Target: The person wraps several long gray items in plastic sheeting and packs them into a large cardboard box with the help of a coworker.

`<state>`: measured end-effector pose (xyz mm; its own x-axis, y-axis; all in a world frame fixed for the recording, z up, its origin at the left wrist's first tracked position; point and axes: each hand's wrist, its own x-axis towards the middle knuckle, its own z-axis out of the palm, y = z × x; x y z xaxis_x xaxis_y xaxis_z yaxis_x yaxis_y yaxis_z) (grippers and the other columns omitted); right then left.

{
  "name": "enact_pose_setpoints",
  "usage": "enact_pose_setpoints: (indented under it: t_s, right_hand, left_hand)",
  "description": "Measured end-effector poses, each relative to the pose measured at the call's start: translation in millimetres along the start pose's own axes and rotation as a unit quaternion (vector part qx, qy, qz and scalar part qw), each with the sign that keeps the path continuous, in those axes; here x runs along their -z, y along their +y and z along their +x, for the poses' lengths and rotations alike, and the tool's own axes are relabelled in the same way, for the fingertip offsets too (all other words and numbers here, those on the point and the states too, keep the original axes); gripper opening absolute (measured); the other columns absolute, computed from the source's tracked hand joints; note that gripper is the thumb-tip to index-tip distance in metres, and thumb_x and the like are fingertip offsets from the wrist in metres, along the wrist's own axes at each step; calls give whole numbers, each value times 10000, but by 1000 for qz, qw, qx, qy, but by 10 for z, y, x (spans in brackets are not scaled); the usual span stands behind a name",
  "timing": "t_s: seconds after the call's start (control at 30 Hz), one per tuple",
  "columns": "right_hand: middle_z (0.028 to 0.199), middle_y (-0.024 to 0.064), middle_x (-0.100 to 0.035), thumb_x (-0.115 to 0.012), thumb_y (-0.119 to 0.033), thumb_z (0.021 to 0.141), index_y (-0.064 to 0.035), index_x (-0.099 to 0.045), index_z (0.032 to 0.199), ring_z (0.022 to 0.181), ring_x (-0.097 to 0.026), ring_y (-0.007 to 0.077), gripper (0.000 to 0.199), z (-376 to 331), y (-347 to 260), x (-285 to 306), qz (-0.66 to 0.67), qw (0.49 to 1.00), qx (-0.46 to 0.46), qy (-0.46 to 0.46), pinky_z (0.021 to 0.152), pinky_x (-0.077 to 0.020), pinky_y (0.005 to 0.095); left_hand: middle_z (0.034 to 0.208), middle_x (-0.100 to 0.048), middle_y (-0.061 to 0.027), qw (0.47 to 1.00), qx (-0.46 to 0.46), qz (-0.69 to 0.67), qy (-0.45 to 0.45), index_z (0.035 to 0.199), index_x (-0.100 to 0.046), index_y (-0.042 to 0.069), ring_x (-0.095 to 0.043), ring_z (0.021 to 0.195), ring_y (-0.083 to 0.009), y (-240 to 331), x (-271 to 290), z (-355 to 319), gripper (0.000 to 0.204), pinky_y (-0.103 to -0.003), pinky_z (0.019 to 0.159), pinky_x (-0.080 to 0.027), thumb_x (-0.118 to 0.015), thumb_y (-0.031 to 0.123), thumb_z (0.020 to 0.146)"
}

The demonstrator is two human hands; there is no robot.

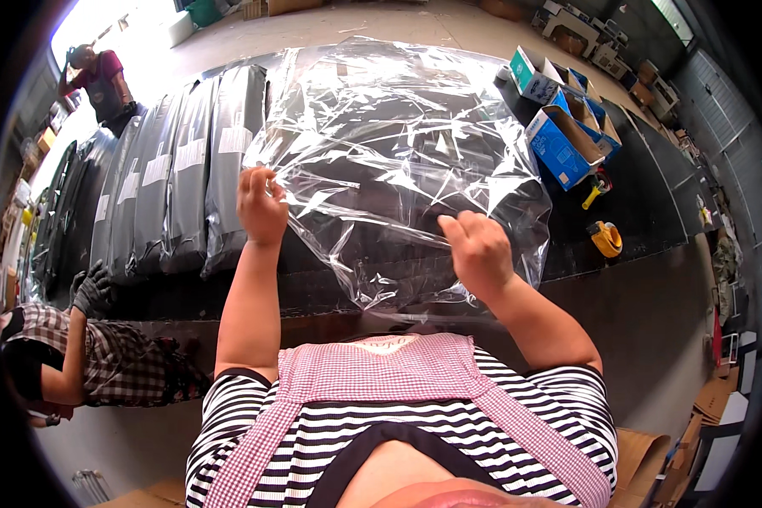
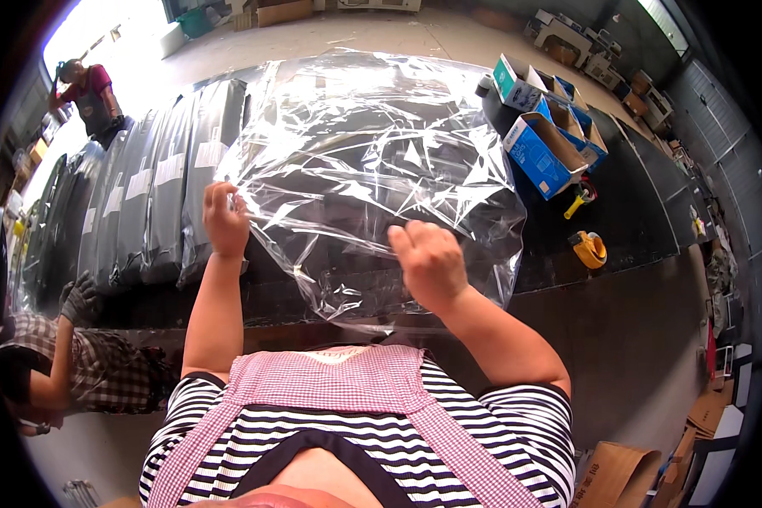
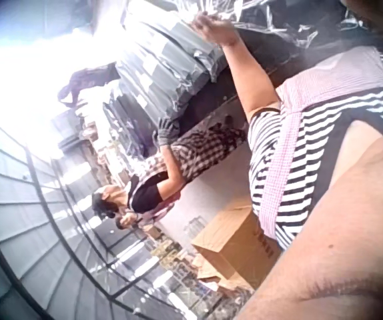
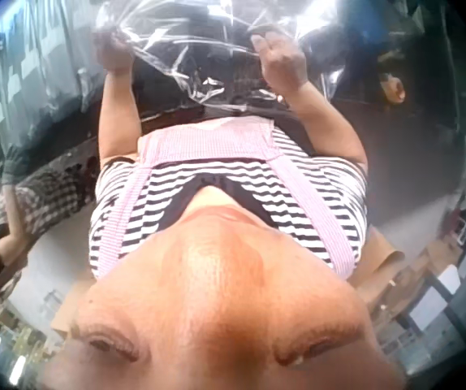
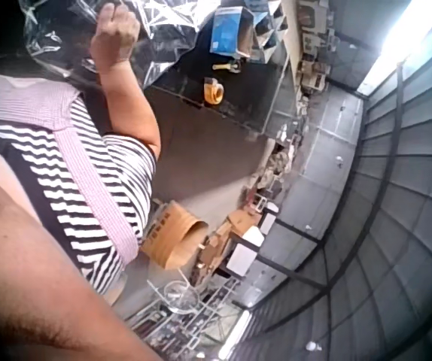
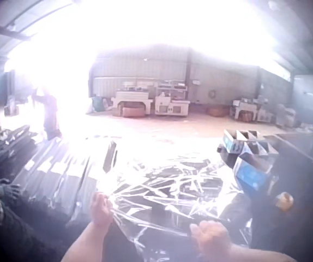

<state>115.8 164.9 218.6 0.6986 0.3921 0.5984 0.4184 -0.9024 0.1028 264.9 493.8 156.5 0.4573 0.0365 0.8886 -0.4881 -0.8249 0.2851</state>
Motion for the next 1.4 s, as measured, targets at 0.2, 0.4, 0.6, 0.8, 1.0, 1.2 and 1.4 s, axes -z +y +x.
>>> enact_pose_setpoints:
  t_s: [0.2, 0.4, 0.6, 0.8, 1.0, 1.2, 1.4]
  right_hand:
    - [837, 100, -565, -582, -69, 802, -73, -599, 798, 831, -563, 310, 18, -542, 893, -407, -16, 986, -169, -7, 713, -461, 427]
    - [1145, 139, -627, -739, -247, 762, -32, -604, 1132, 1076, -600, 279, 448, -24, 653, -191, 157, 912, -128, -357, 878, -500, 376]
    - [1069, 118, -645, -671, -246, 864, 19, -457, 1315, 924, -632, 165, 565, 1561, -762, -1091, 667, 635, -156, -359, 787, -516, 303]
    - [1397, 271, -372, -846, -490, 628, 17, 75, 1475, 1266, -441, 357, 1350, 2184, -2006, -2548, 579, 641, -349, -364, 1009, -407, 426]
    - [1431, 266, -354, -904, -412, 531, -2, 139, 1471, 1279, -439, 339, 1462, 2445, -2698, -2688, 456, 675, -438, -379, 1048, -370, 398]
    - [1221, 177, -547, -851, -157, 630, -42, -272, 1401, 1106, -562, 272, 971, 2228, -2256, -2923, 699, 487, -422, -309, 944, -454, 450]
    - [1089, 141, -664, -669, -220, 812, -26, -556, 1213, 943, -671, 252, 460, 2019, -1197, -1565, 756, 264, -478, -361, 844, -547, 407]
  left_hand:
    - [1002, -684, -118, 906, -42, -100, -409, 1079, -678, 120, -625, 983, -309, 5, 166, -498, 380, -384, 875, -496, -559, -18, 746]
    - [1063, -667, -126, 730, 60, -58, -678, 1211, -576, 177, -608, 1040, -334, 602, 68, -739, 502, -425, 894, -467, -571, -11, 745]
    - [982, -645, -181, 736, 122, -130, -653, 1093, -557, 107, -597, 990, -372, 776, 39, -877, 305, -456, 857, -450, -523, 45, 796]
    - [1013, -637, -222, 793, -28, -307, -526, 1089, -603, 35, -595, 972, -409, 506, -26, -1449, 308, -462, 857, -471, -559, 124, 798]
    - [1147, -627, -184, 723, 145, -456, -498, 1116, -628, 62, -601, 1024, -324, 91, 142, -1728, 303, -382, 848, -480, -616, 64, 813]
    - [1081, -643, -124, 669, 133, -511, -523, 1080, -611, 23, -625, 940, -225, -268, 376, -1595, 272, -339, 798, -499, -597, 21, 809]
    - [860, -662, -137, 626, 208, -512, -551, 1057, -607, 38, -649, 820, -252, -450, 252, -1433, 242, -359, 757, -504, -625, 152, 844]
